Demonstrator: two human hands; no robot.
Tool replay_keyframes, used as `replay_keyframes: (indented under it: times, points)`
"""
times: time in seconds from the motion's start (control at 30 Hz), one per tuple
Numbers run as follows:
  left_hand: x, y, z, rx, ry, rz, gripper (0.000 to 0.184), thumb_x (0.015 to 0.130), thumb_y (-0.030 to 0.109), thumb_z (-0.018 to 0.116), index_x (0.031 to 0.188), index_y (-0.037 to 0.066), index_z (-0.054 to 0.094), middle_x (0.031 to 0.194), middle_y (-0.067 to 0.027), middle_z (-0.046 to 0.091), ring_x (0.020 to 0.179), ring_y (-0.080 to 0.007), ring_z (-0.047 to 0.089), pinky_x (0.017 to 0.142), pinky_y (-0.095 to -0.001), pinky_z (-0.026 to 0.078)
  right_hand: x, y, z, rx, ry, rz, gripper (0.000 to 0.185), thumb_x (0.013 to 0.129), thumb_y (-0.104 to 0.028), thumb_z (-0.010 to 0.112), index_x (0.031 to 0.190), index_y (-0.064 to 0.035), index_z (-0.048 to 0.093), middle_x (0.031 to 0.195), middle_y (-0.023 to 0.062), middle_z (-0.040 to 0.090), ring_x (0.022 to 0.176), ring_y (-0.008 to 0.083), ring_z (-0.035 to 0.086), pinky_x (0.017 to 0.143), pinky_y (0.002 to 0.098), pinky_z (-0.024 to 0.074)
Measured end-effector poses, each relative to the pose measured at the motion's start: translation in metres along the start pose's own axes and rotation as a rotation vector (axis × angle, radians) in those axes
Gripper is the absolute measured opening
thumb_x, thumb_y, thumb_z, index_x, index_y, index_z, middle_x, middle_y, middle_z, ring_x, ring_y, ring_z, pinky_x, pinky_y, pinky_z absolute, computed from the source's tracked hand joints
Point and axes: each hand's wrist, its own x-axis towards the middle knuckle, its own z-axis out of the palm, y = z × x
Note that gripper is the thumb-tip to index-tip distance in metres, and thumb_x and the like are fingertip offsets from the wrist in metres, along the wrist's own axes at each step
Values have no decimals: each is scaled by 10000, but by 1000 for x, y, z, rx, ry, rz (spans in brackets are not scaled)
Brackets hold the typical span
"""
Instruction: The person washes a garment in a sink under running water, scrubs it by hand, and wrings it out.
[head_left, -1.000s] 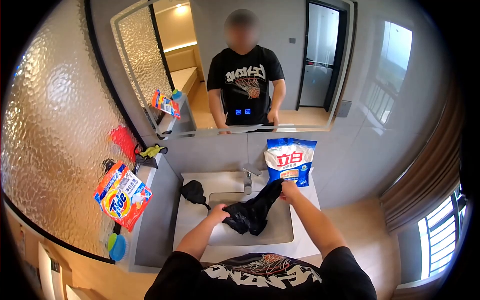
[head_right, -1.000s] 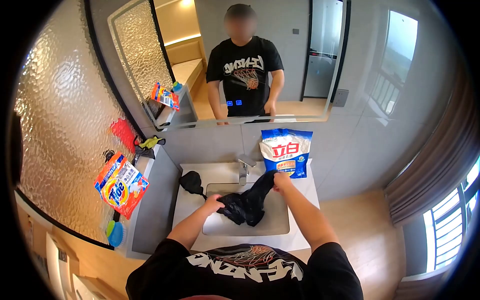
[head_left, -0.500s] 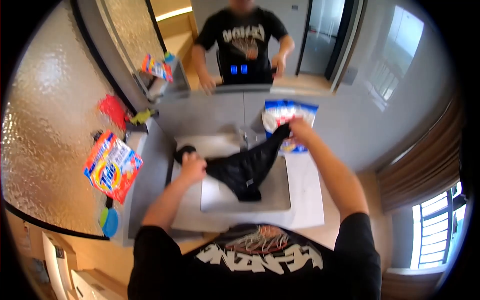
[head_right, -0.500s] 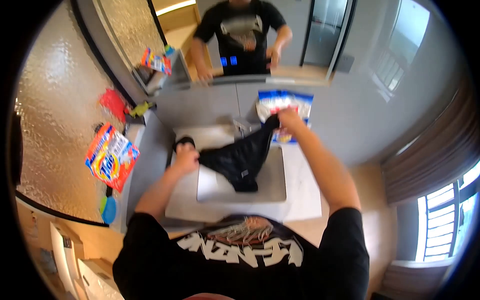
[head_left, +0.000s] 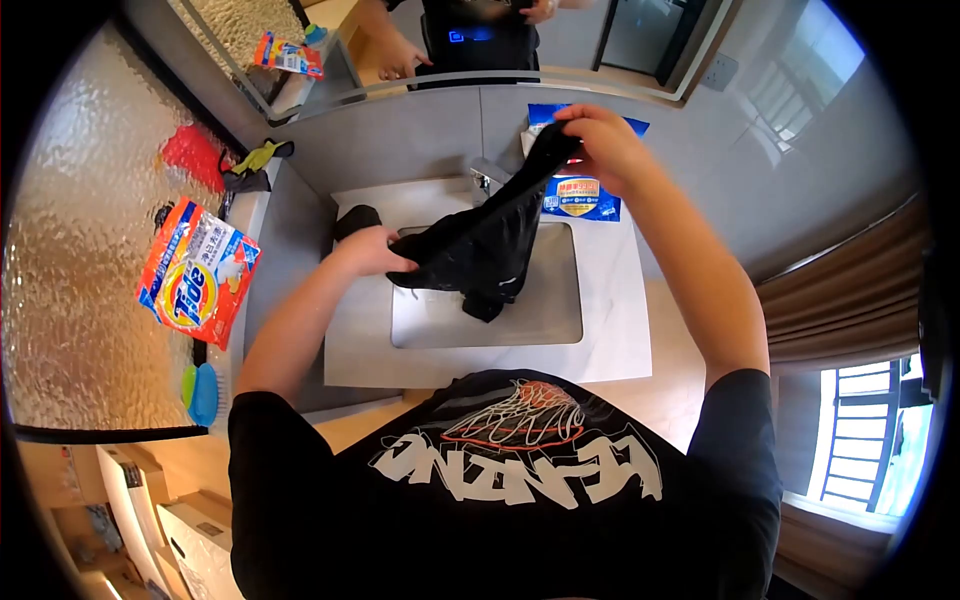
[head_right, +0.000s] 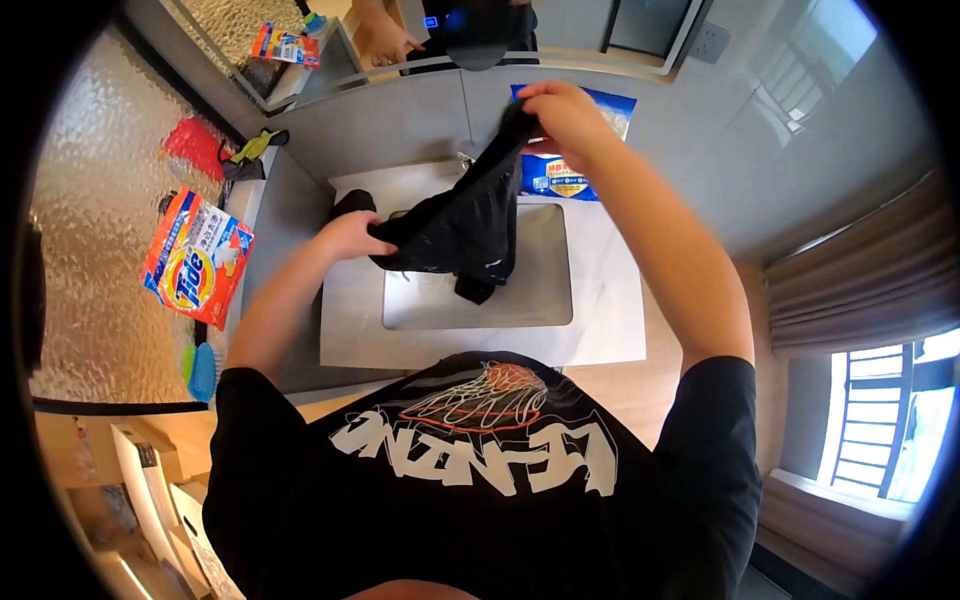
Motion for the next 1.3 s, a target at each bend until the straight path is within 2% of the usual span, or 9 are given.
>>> replay_keyframes:
  times: [0.1, 0.2, 0.43, 0.5, 0.57, 0.7, 1.03, 1.17, 1.3]
  points:
    - [-7, 38, 14, -43, 6, 51, 745, 609, 521, 814, 1137, 17, 664, 1056, -188, 694, 1010, -322, 658, 882, -384, 513, 2, 4, 28, 64, 6, -45, 234, 873, -82, 564, 1097, -52, 622, 982, 102, 644, 897, 216, 629, 760, 398, 527]
    - [2, 81, 29, -179, 433, 205, 784, 621, 526, 826, 1173, 8, 625, 1050, -166, 697, 1057, -318, 643, 887, -402, 504, -2, -1, 50, -32, -68, -88, 252, 885, -53, 538, 1123, -45, 624, 965, 78, 644, 881, 179, 623, 741, 311, 524]
    - [21, 150, 13, -420, 450, 383, 363, 801, 172, 641, 1135, 31, 620, 1004, -245, 663, 979, -417, 618, 850, -436, 496, -15, -17, 46, -337, -32, -285, 307, 848, -23, 529, 1145, -9, 602, 1011, 71, 599, 893, 153, 545, 755, 267, 455]
    - [29, 135, 11, -320, 516, 399, 349, 787, 78, 561, 1128, 36, 624, 994, -265, 649, 963, -438, 606, 856, -442, 494, -9, -5, 20, -619, 66, -526, 307, 794, -3, 558, 1095, -49, 597, 1012, 114, 618, 927, 239, 595, 769, 332, 481]
    - [36, 113, 5, -259, 597, 475, 331, 785, 32, 524, 1095, -2, 635, 882, -179, 690, 748, -288, 673, 729, -368, 520, -12, 10, -9, -1034, 232, -878, 302, 771, -8, 588, 1064, -80, 585, 1001, 147, 626, 939, 304, 622, 745, 393, 500]
    - [11, 113, -51, -375, 493, 192, 226, 798, 127, 581, 963, 10, 681, 885, -199, 692, 879, -360, 666, 784, -394, 511, -15, 54, -55, -1359, 403, -844, 349, 759, -83, 673, 1088, -121, 562, 1069, 117, 608, 1010, 339, 608, 790, 433, 521]
    - [-7, 120, -91, -233, 598, 163, 403, 809, 182, 579, 1140, -49, 559, 1058, -275, 640, 1027, -393, 612, 857, -400, 480, -1, 181, -73, -1111, 374, -38, 278, 822, -206, 690, 1068, -113, 597, 1125, 118, 655, 966, 351, 646, 787, 450, 524]
    - [-32, 116, -97, -14, 429, 222, 250, 780, 20, 614, 942, 51, 426, 862, -123, 530, 820, -248, 523, 743, -373, 448, 2, 156, -91, -283, 74, 460, 283, 889, -207, 652, 1159, -132, 611, 1097, 73, 652, 926, 282, 663, 772, 449, 555]
    - [-41, 86, -116, 126, 195, 229, 305, 726, -50, 598, 919, 72, 395, 839, -84, 499, 810, -225, 504, 727, -352, 433, 6, 100, -114, 9, -154, 313, 366, 920, -88, 594, 1282, -86, 540, 1190, 105, 593, 994, 294, 623, 838, 518, 552]
